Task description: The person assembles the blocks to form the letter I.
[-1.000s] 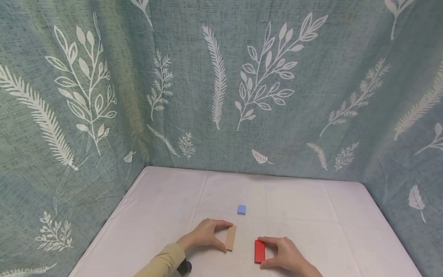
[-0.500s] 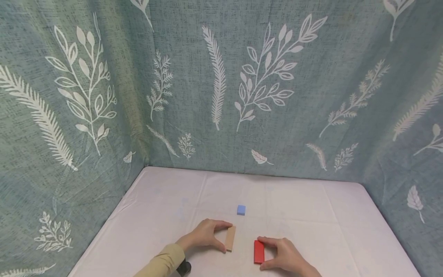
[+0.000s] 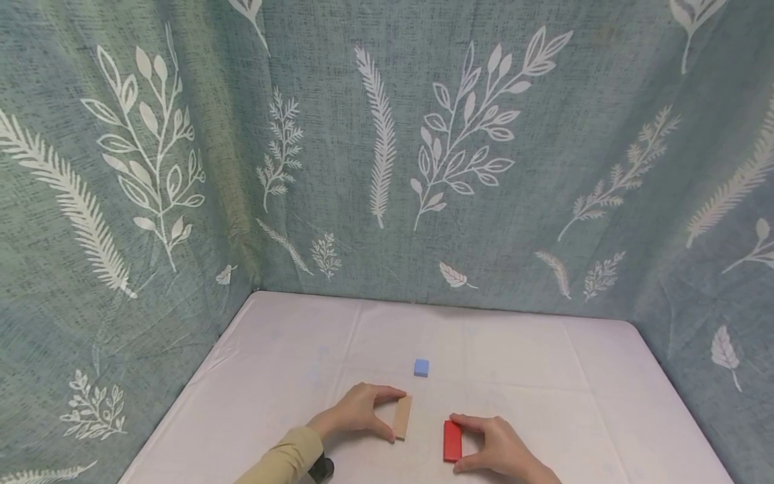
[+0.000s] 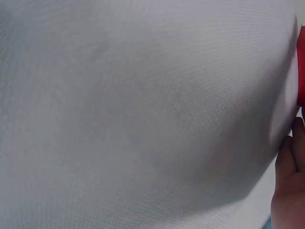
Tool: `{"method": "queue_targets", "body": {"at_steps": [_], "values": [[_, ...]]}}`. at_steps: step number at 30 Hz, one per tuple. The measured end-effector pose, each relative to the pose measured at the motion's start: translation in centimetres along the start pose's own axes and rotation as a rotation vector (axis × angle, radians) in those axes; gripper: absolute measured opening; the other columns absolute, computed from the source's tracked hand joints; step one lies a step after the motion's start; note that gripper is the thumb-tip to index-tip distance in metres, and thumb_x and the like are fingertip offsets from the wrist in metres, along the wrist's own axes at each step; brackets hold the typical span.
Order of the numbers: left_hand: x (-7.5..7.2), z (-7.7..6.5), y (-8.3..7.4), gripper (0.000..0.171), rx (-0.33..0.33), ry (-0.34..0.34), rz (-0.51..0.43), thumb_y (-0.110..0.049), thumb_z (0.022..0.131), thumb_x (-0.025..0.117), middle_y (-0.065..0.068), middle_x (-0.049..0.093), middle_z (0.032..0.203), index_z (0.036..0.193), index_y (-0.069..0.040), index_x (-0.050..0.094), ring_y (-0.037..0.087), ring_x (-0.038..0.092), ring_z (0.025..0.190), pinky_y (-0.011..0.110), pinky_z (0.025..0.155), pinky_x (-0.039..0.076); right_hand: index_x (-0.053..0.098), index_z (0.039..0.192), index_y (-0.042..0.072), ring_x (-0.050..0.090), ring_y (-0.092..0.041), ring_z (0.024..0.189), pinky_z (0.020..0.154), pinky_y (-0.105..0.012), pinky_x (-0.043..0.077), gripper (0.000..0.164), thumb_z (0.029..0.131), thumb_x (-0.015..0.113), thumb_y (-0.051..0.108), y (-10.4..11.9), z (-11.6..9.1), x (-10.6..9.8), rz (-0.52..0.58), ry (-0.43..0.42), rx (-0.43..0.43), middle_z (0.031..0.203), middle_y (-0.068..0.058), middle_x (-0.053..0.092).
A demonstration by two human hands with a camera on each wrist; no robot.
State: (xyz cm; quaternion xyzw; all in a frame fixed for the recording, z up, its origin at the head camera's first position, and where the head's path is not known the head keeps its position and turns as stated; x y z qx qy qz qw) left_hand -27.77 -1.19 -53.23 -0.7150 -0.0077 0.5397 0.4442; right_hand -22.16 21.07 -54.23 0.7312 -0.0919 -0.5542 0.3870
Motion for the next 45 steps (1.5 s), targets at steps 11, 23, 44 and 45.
{"method": "queue_targets", "body": {"at_steps": [11, 23, 44, 45], "values": [[0.0, 0.0, -0.2, 0.074, 0.003, -0.004, 0.014, -0.036, 0.059, 0.089, -0.006, 0.063, 0.127, 0.125, -0.019, 0.062, 0.011, 0.055, 0.123, 0.024, 0.104, 0.043, 0.057, 0.131, 0.009, 0.058, -0.016, 0.119, 0.093, -0.041, 0.052, 0.077, 0.069, 0.079, 0.048, -0.3, 0.0, 0.2, 0.030, -0.003, 0.024, 0.129, -0.005, 0.063], [0.2, -0.1, -0.1, 0.073, 0.013, 0.004, 0.011, -0.038, 0.059, 0.088, -0.007, 0.063, 0.127, 0.125, -0.021, 0.062, 0.009, 0.056, 0.122, 0.023, 0.103, 0.044, 0.063, 0.124, 0.009, 0.061, -0.011, 0.114, 0.089, -0.049, 0.053, 0.061, 0.075, 0.076, 0.043, 0.5, -0.3, -1.6, 0.109, -0.069, -0.002, 0.120, -0.004, 0.068], [-0.1, -0.2, -0.3, 0.073, 0.002, -0.007, 0.007, -0.037, 0.059, 0.088, -0.007, 0.063, 0.127, 0.126, -0.021, 0.062, 0.012, 0.056, 0.122, 0.025, 0.104, 0.044, 0.073, 0.110, 0.015, 0.065, -0.017, 0.107, 0.085, -0.038, 0.057, 0.043, 0.077, 0.074, 0.042, 0.1, -0.6, 0.3, 0.170, -0.051, 0.022, 0.110, -0.004, 0.072], [-0.1, -0.1, -0.2, 0.073, 0.003, -0.008, 0.007, -0.037, 0.059, 0.088, -0.007, 0.063, 0.127, 0.126, -0.021, 0.062, 0.012, 0.056, 0.122, 0.025, 0.104, 0.044, 0.073, 0.110, 0.015, 0.065, -0.017, 0.107, 0.085, -0.038, 0.057, 0.043, 0.077, 0.074, 0.042, 0.1, -0.6, 0.3, 0.169, -0.051, 0.018, 0.110, -0.005, 0.071]]}}
Point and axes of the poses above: each hand's wrist, its own z-axis towards the middle knuckle, its own x-axis out of the palm, y = z × x, the point moved 7 cm from there along z, towards the middle knuckle
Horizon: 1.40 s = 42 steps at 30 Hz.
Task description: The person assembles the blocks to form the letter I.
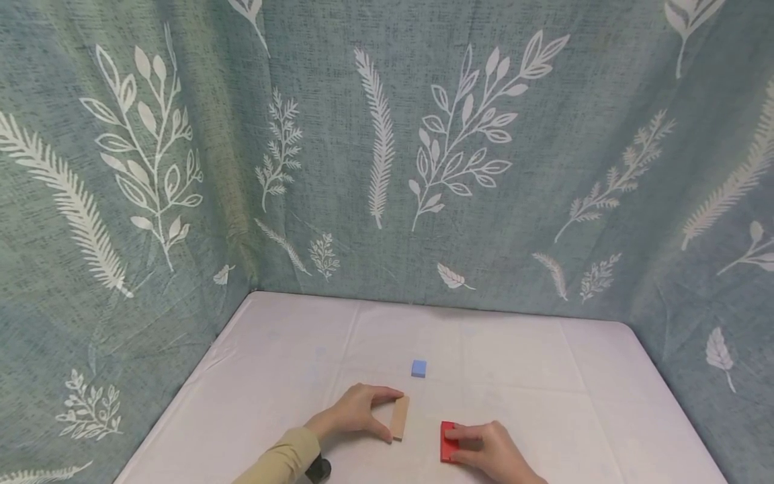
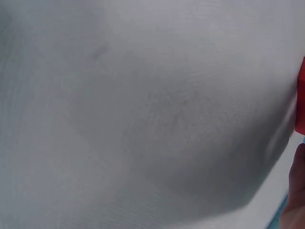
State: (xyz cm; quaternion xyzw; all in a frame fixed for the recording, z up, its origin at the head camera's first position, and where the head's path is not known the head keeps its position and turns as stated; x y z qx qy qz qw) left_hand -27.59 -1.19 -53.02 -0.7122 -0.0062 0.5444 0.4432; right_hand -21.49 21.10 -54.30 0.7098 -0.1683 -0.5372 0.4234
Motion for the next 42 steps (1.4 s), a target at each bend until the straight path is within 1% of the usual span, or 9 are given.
{"method": "queue_targets", "body": {"at_steps": [5, 10, 13, 21, 27, 32, 35, 38, 42], "values": [[0.1, 0.1, 0.1, 0.073, 0.006, -0.002, -0.011, -0.037, 0.059, 0.088, -0.007, 0.063, 0.127, 0.125, -0.021, 0.062, 0.011, 0.056, 0.123, 0.025, 0.104, 0.044, 0.073, 0.108, 0.014, 0.066, -0.022, 0.106, 0.083, -0.037, 0.057, 0.041, 0.077, 0.075, 0.041, 0.1, 0.0, -0.1, 0.006, -0.003, -0.026, 0.109, -0.007, 0.072], [0.2, 0.2, 0.2, 0.073, 0.006, 0.000, -0.012, -0.037, 0.059, 0.088, -0.007, 0.063, 0.127, 0.125, -0.021, 0.062, 0.010, 0.056, 0.122, 0.025, 0.104, 0.044, 0.074, 0.107, 0.014, 0.065, -0.010, 0.104, 0.082, -0.037, 0.058, 0.039, 0.077, 0.074, 0.040, 0.2, 0.0, -0.2, -0.009, -0.018, -0.059, 0.106, -0.005, 0.073], [0.1, 0.1, 0.1, 0.073, 0.004, -0.006, -0.020, -0.036, 0.059, 0.088, -0.006, 0.063, 0.127, 0.125, -0.020, 0.062, 0.011, 0.056, 0.122, 0.026, 0.103, 0.044, 0.074, 0.106, 0.015, 0.064, -0.006, 0.104, 0.082, -0.038, 0.057, 0.038, 0.078, 0.074, 0.040, 0.3, -0.1, -0.2, -0.024, -0.025, -0.077, 0.105, -0.005, 0.073], [0.1, 0.0, 0.1, 0.074, 0.012, -0.022, -0.047, -0.036, 0.058, 0.089, -0.005, 0.064, 0.126, 0.125, -0.018, 0.063, 0.013, 0.057, 0.121, 0.026, 0.104, 0.044, 0.074, 0.106, 0.016, 0.066, -0.014, 0.105, 0.083, -0.041, 0.057, 0.036, 0.078, 0.073, 0.039, 0.4, 0.0, -0.2, -0.058, -0.014, -0.077, 0.106, -0.005, 0.073], [0.1, 0.2, 0.2, 0.073, 0.025, -0.003, -0.063, -0.035, 0.058, 0.089, -0.003, 0.064, 0.126, 0.124, -0.017, 0.063, 0.012, 0.058, 0.120, 0.025, 0.102, 0.045, 0.074, 0.106, 0.017, 0.067, -0.021, 0.105, 0.083, -0.042, 0.056, 0.036, 0.078, 0.073, 0.041, 0.2, 0.1, -0.2, -0.074, -0.020, -0.079, 0.106, -0.006, 0.072], [-0.1, 0.2, 0.2, 0.072, 0.029, -0.005, -0.044, -0.037, 0.058, 0.089, -0.003, 0.065, 0.125, 0.123, -0.017, 0.064, 0.013, 0.057, 0.120, 0.025, 0.103, 0.045, 0.074, 0.106, 0.016, 0.066, -0.017, 0.105, 0.083, -0.042, 0.057, 0.036, 0.079, 0.073, 0.040, 0.2, 0.0, -0.2, -0.071, -0.015, -0.080, 0.106, -0.006, 0.072], [-0.4, 0.0, 0.2, 0.073, 0.029, -0.027, -0.042, -0.038, 0.058, 0.089, -0.002, 0.065, 0.125, 0.124, -0.016, 0.063, 0.015, 0.057, 0.121, 0.027, 0.104, 0.045, 0.074, 0.106, 0.016, 0.065, -0.012, 0.104, 0.083, -0.042, 0.057, 0.036, 0.079, 0.072, 0.040, 0.3, -0.1, -0.3, -0.068, -0.014, -0.085, 0.106, -0.005, 0.073], [-1.0, -0.1, 0.1, 0.074, 0.029, -0.056, -0.062, -0.036, 0.059, 0.089, 0.001, 0.064, 0.126, 0.124, -0.014, 0.063, 0.020, 0.059, 0.119, 0.028, 0.101, 0.047, 0.074, 0.106, 0.015, 0.065, -0.011, 0.105, 0.083, -0.042, 0.056, 0.037, 0.079, 0.072, 0.040, 0.4, 0.0, -0.3, -0.069, -0.024, -0.094, 0.105, -0.005, 0.073], [-2.0, -0.1, 0.0, 0.073, 0.028, -0.077, -0.126, -0.031, 0.062, 0.088, 0.005, 0.062, 0.129, 0.126, -0.010, 0.061, 0.025, 0.061, 0.116, 0.025, 0.096, 0.051, 0.074, 0.105, 0.015, 0.065, -0.013, 0.105, 0.084, -0.042, 0.056, 0.037, 0.079, 0.072, 0.041, 0.4, 0.1, -0.2, -0.073, -0.029, -0.093, 0.105, -0.004, 0.073]]}}
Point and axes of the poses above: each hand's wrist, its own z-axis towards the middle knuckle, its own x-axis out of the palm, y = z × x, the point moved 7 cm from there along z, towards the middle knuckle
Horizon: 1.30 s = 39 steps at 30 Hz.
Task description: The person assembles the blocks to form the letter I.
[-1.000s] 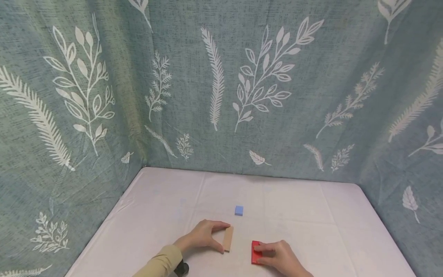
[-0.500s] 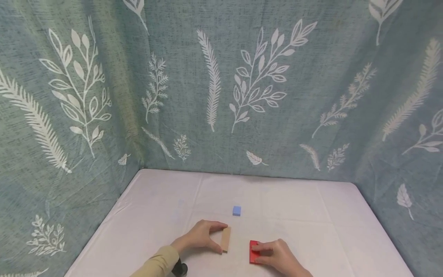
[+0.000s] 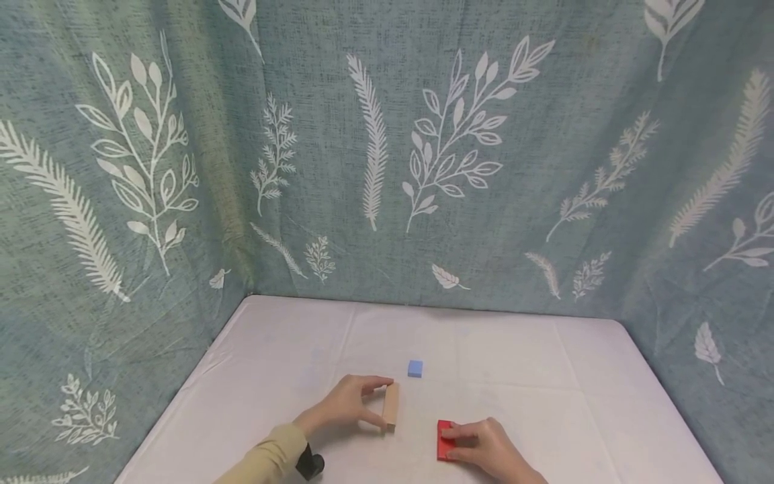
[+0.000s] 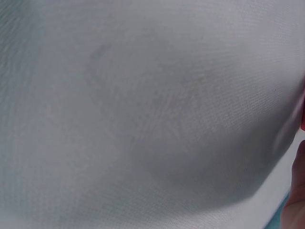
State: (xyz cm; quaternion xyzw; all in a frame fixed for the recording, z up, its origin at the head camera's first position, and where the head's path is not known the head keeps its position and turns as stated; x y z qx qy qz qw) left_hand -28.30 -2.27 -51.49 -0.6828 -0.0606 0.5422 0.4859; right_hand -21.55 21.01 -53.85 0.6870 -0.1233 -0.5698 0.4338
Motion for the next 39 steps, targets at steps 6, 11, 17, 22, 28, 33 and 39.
{"method": "queue_targets", "body": {"at_steps": [6, 11, 17, 22, 28, 33, 39], "values": [[-1.4, 0.3, -0.8, 0.073, 0.028, -0.040, -0.043, -0.028, 0.065, 0.087, 0.007, 0.059, 0.132, 0.129, -0.010, 0.059, 0.029, 0.058, 0.120, 0.026, 0.098, 0.050, 0.074, 0.105, 0.016, 0.065, -0.010, 0.105, 0.084, -0.041, 0.056, 0.037, 0.078, 0.072, 0.042, -0.3, 0.1, 0.1, 0.008, 0.007, 0.008, 0.105, -0.004, 0.073], [-2.4, 0.5, -1.3, 0.073, 0.031, -0.073, -0.060, -0.028, 0.066, 0.086, 0.008, 0.058, 0.134, 0.130, -0.009, 0.057, 0.029, 0.057, 0.121, 0.029, 0.099, 0.049, 0.074, 0.105, 0.016, 0.066, -0.012, 0.104, 0.084, -0.042, 0.056, 0.037, 0.079, 0.072, 0.042, -0.4, 0.1, 0.1, -0.005, 0.004, 0.004, 0.104, -0.005, 0.073], [-3.0, 1.0, -1.9, 0.072, 0.034, -0.077, -0.072, -0.028, 0.067, 0.085, 0.007, 0.057, 0.135, 0.131, -0.009, 0.057, 0.026, 0.055, 0.124, 0.028, 0.100, 0.048, 0.074, 0.106, 0.016, 0.066, -0.016, 0.104, 0.083, -0.042, 0.056, 0.037, 0.079, 0.073, 0.040, -0.4, 0.1, 0.1, 0.007, 0.017, 0.016, 0.106, -0.007, 0.072], [-3.3, 1.7, -3.0, 0.072, 0.043, -0.083, -0.078, -0.028, 0.069, 0.085, 0.005, 0.057, 0.136, 0.132, -0.010, 0.056, 0.025, 0.055, 0.124, 0.027, 0.101, 0.048, 0.074, 0.106, 0.015, 0.066, -0.013, 0.103, 0.083, -0.041, 0.057, 0.038, 0.078, 0.073, 0.040, -0.4, 0.0, 0.1, 0.013, 0.020, 0.016, 0.105, -0.006, 0.073], [-3.2, 2.4, -4.2, 0.071, 0.034, -0.086, -0.117, -0.025, 0.069, 0.085, 0.006, 0.057, 0.136, 0.132, -0.011, 0.056, 0.028, 0.055, 0.124, 0.027, 0.101, 0.048, 0.074, 0.106, 0.015, 0.066, -0.009, 0.102, 0.082, -0.040, 0.057, 0.037, 0.078, 0.073, 0.040, -0.4, -0.1, 0.0, -0.001, 0.012, 0.004, 0.104, -0.006, 0.073], [-2.8, 2.8, -4.9, 0.071, 0.040, -0.092, -0.142, -0.023, 0.069, 0.085, 0.007, 0.057, 0.135, 0.132, -0.010, 0.056, 0.027, 0.055, 0.124, 0.027, 0.102, 0.047, 0.074, 0.105, 0.016, 0.066, -0.009, 0.102, 0.082, -0.039, 0.057, 0.036, 0.079, 0.072, 0.041, -0.2, -0.1, -0.1, -0.036, -0.010, -0.021, 0.104, -0.005, 0.073], [-2.2, 3.4, -5.6, 0.071, 0.033, -0.085, -0.149, -0.024, 0.069, 0.085, 0.005, 0.057, 0.136, 0.133, -0.012, 0.056, 0.026, 0.055, 0.124, 0.024, 0.101, 0.047, 0.075, 0.105, 0.017, 0.066, -0.011, 0.102, 0.082, -0.040, 0.057, 0.036, 0.079, 0.072, 0.041, -0.2, 0.1, -0.2, -0.045, -0.014, -0.015, 0.104, -0.004, 0.073]]}}
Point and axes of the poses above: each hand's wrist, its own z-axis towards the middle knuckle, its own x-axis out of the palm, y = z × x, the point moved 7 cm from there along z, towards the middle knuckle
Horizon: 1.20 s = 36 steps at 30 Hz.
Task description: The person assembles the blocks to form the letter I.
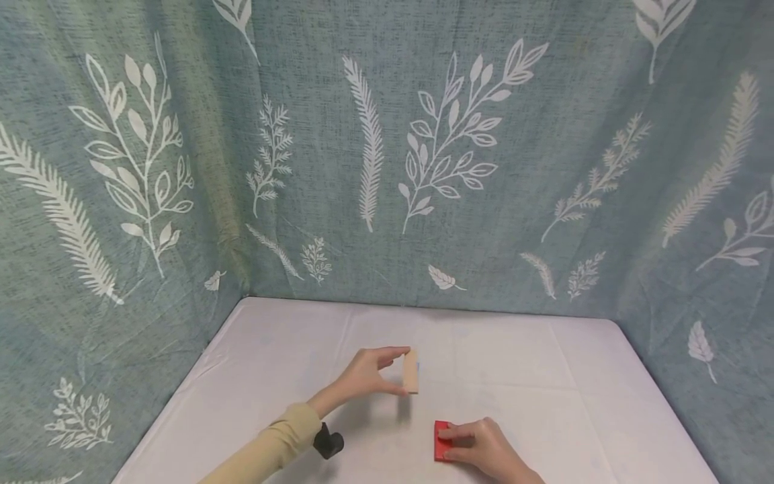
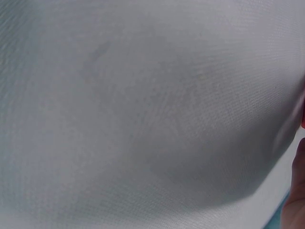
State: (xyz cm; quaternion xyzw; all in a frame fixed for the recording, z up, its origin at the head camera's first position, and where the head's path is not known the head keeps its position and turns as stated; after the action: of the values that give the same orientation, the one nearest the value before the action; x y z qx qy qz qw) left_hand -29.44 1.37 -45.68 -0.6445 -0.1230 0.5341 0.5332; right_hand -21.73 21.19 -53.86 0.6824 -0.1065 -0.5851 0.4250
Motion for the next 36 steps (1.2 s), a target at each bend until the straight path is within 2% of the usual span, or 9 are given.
{"method": "queue_targets", "body": {"at_steps": [13, 20, 24, 32, 36], "values": [[1.1, 0.8, -0.9, 0.072, -0.001, 0.015, 0.053, -0.029, 0.069, 0.085, 0.001, 0.056, 0.137, 0.133, -0.014, 0.056, 0.021, 0.057, 0.123, 0.023, 0.099, 0.048, 0.074, 0.105, 0.014, 0.063, -0.006, 0.103, 0.081, -0.038, 0.058, 0.034, 0.081, 0.071, 0.038, 0.2, 0.0, 0.1, 0.025, 0.022, -0.022, 0.106, -0.008, 0.072], [1.4, 1.2, -1.2, 0.073, -0.003, 0.025, 0.040, -0.031, 0.070, 0.084, 0.000, 0.055, 0.138, 0.134, -0.017, 0.055, 0.022, 0.057, 0.122, 0.029, 0.100, 0.049, 0.074, 0.106, 0.013, 0.063, -0.005, 0.103, 0.081, -0.039, 0.058, 0.034, 0.081, 0.072, 0.037, 0.1, 0.1, 0.1, 0.053, 0.040, 0.003, 0.107, -0.011, 0.071], [1.6, 1.4, -1.5, 0.072, -0.004, 0.026, 0.042, -0.030, 0.070, 0.084, 0.000, 0.055, 0.138, 0.134, -0.017, 0.055, 0.024, 0.057, 0.122, 0.029, 0.099, 0.049, 0.074, 0.106, 0.012, 0.063, -0.006, 0.103, 0.081, -0.039, 0.058, 0.034, 0.081, 0.072, 0.035, 0.1, 0.0, 0.1, 0.055, 0.033, -0.011, 0.106, -0.011, 0.071], [2.3, 1.9, -1.7, 0.071, 0.013, 0.014, 0.044, -0.026, 0.069, 0.085, 0.002, 0.057, 0.136, 0.133, -0.013, 0.056, 0.022, 0.058, 0.120, 0.020, 0.097, 0.048, 0.074, 0.106, 0.014, 0.062, -0.003, 0.103, 0.081, -0.038, 0.058, 0.035, 0.081, 0.071, 0.038, 0.0, 0.0, 0.1, 0.055, 0.020, -0.007, 0.106, -0.010, 0.071], [2.7, 2.1, -1.6, 0.071, 0.017, 0.017, 0.041, -0.026, 0.069, 0.085, 0.003, 0.057, 0.136, 0.133, -0.012, 0.056, 0.022, 0.059, 0.120, 0.025, 0.098, 0.050, 0.074, 0.106, 0.014, 0.063, -0.004, 0.103, 0.081, -0.038, 0.058, 0.036, 0.081, 0.071, 0.039, 0.0, 0.0, 0.1, 0.049, 0.017, -0.003, 0.107, -0.010, 0.071]]}}
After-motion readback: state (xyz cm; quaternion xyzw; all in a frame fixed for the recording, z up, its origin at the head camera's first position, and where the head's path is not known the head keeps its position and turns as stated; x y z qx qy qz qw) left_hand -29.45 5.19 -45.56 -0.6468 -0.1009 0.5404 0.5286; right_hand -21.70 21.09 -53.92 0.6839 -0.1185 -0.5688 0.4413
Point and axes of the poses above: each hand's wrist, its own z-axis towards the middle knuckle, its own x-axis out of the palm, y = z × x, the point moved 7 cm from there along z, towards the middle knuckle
